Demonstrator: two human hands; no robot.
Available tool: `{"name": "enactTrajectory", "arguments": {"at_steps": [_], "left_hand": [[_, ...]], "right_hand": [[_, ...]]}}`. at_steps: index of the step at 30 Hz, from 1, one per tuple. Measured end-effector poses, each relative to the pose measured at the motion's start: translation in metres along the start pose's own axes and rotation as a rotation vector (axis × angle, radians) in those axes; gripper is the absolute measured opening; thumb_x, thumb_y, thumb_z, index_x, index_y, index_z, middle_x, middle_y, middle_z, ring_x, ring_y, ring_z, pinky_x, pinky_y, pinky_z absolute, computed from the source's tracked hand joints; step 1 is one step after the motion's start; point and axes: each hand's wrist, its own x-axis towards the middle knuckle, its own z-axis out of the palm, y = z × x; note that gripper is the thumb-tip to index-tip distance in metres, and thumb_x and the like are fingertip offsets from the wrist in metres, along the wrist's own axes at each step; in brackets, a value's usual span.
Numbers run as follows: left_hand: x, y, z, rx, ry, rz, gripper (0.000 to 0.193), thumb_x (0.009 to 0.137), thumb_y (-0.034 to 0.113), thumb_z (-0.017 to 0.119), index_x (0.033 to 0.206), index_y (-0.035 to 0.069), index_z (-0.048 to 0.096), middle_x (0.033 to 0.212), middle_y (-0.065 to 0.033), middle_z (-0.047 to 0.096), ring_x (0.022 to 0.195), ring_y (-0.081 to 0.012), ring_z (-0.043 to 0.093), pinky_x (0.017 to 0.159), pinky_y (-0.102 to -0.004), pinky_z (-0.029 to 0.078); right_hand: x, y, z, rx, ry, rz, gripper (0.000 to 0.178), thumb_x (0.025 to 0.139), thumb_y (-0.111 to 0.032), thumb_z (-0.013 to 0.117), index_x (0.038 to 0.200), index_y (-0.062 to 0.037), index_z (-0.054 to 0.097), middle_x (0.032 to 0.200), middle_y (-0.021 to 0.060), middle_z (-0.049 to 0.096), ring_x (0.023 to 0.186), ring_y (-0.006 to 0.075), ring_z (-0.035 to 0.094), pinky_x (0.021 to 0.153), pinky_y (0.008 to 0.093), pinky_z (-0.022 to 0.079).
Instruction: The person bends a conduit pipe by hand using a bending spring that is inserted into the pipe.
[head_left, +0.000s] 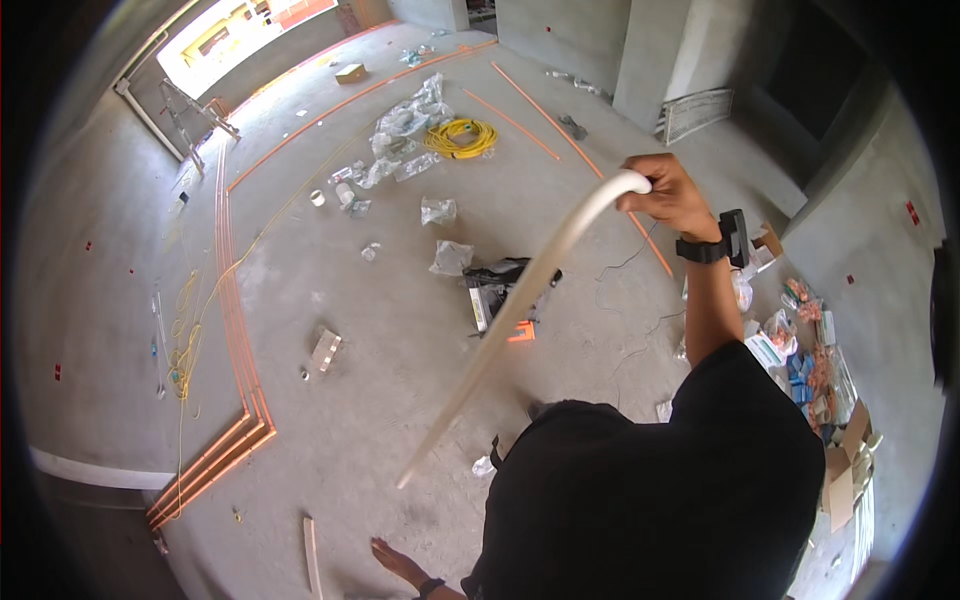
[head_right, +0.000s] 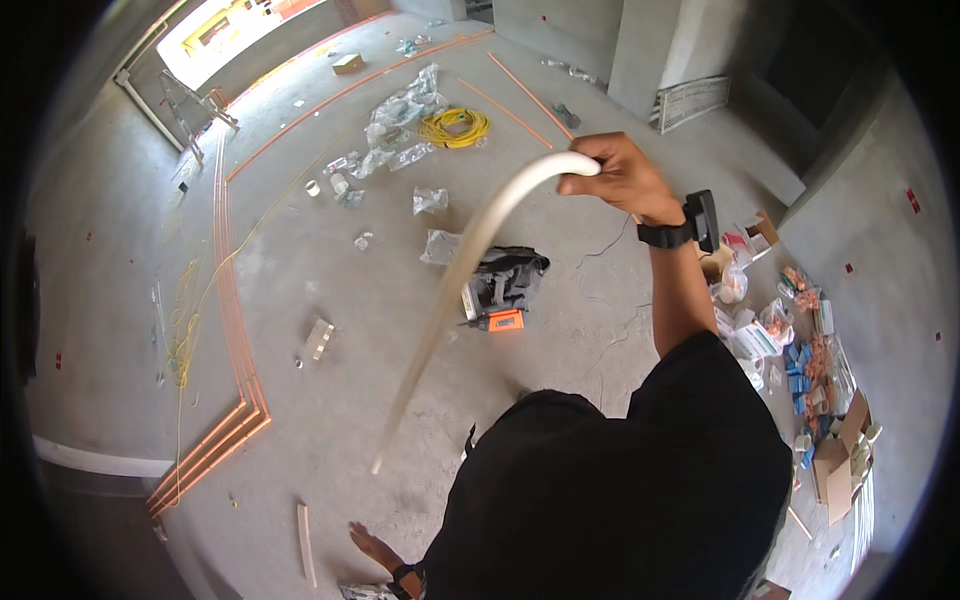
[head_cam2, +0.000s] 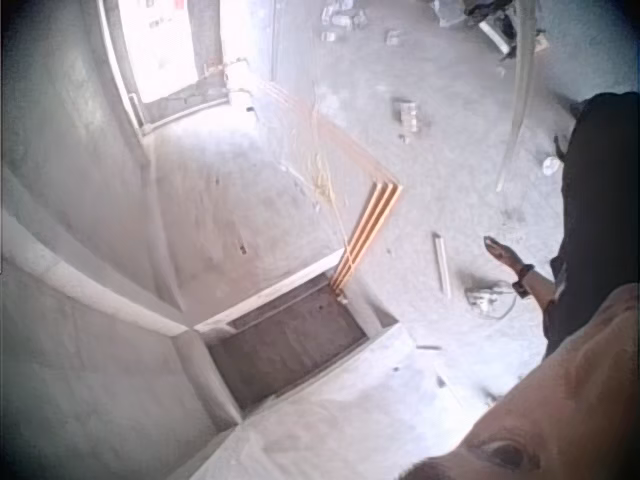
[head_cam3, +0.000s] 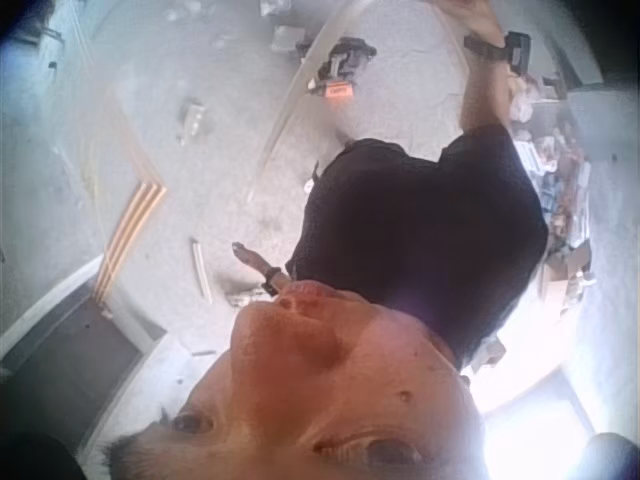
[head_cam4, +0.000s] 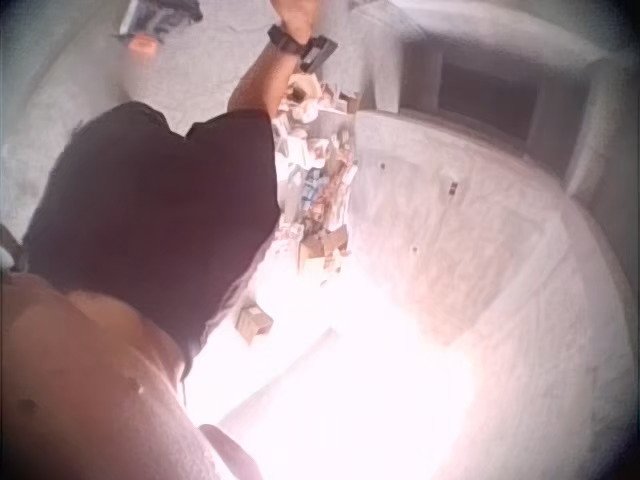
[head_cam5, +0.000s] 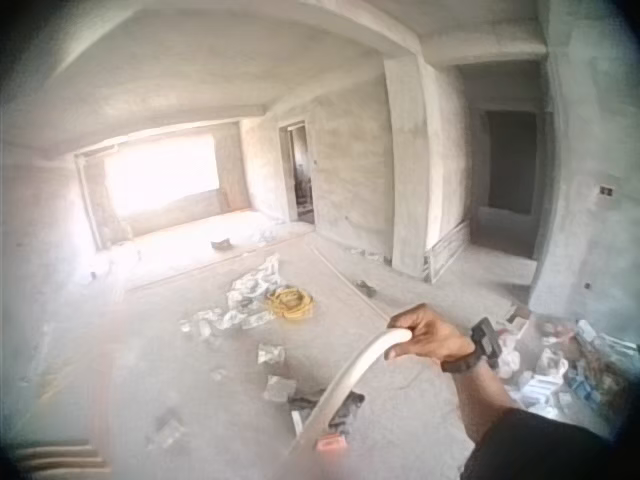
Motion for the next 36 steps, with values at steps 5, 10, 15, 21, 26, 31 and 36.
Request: {"name": "enactTrajectory", "arguments": {"at_steps": [5,10,15,21,26,31,36], "left_hand": [[-0.005,0.181,0.073,-0.037,-0.131,0.478,0.065,0.102,0.041,0.046,0.148,-0.002,0.031,0.152,-0.0191,0.035,0.142,-0.0318,0.032,0.117,-0.0449,0.023],[-0.006,0.306,0.16,0.003,-0.338,0.745,0.079,0.09,0.026,0.065,0.151,0.001,0.023,0.154,-0.0221,0.029,0.147,-0.0365,0.02,0.12,-0.0462,0.011],[0.021,0.336,0.166,0.065,-0.264,0.815,0.049,0.092,0.019,0.063,0.136,0.004,0.047,0.13,-0.0183,0.054,0.121,-0.0358,0.052,0.102,-0.0449,0.042],[0.003,0.34,0.151,0.246,-0.174,0.748,0.02,0.097,0.024,0.059,0.105,0.006,0.061,0.094,-0.0154,0.061,0.071,-0.0318,0.063,0.059,-0.043,0.05],[-0.022,0.343,0.145,0.421,-0.211,0.686,0.022,0.096,0.029,0.061,0.092,0.008,0.062,0.07,-0.0142,0.062,0.061,-0.0351,0.063,0.053,-0.0438,0.047],[-0.042,0.329,0.147,0.508,-0.222,0.541,0.026,0.095,0.032,0.062,0.086,0.007,0.06,0.062,-0.0153,0.06,0.057,-0.0362,0.061,0.051,-0.0453,0.046],[-0.054,0.311,0.15,0.469,-0.172,0.505,0.027,0.094,0.033,0.062,0.084,0.007,0.06,0.06,-0.0156,0.06,0.056,-0.0376,0.061,0.052,-0.0461,0.045]], "right_hand": [[0.022,-0.005,0.066,0.031,-0.192,0.088,0.021,0.081,-0.018,0.08,0.082,-0.0022,0.066,0.068,-0.0027,0.055,0.064,0.0052,0.046,0.056,0.0247,0.036],[0.028,-0.032,0.133,0.043,-0.41,0.312,0.021,0.083,-0.021,0.078,0.086,-0.0029,0.067,0.065,-0.0036,0.054,0.059,0.0057,0.045,0.054,0.025,0.036],[0.031,-0.04,0.159,0.111,-0.429,0.333,0.025,0.084,-0.026,0.077,0.092,-0.0032,0.071,0.064,-0.0047,0.055,0.054,0.0039,0.044,0.049,0.0226,0.034],[0.025,-0.018,0.164,0.33,-0.452,0.473,0.019,0.094,-0.024,0.066,0.094,-0.0048,0.062,0.062,-0.0064,0.047,0.05,0.0018,0.038,0.045,0.0212,0.029],[0.021,0.008,0.169,0.168,-0.36,0.384,0.031,0.097,-0.026,0.062,0.116,-0.0017,0.061,0.073,-0.0003,0.058,0.054,0.0044,0.046,0.049,0.0219,0.039],[0.026,0.018,0.179,-0.049,-0.413,0.278,0.037,0.096,-0.024,0.061,0.125,-0.0016,0.059,0.079,0.0064,0.064,0.058,0.0114,0.057,0.056,0.0273,0.047],[0.02,0.015,0.188,-0.101,-0.395,0.223,0.035,0.095,-0.023,0.062,0.123,-0.0014,0.06,0.082,0.0136,0.067,0.06,0.0179,0.062,0.06,0.0318,0.05]]}}
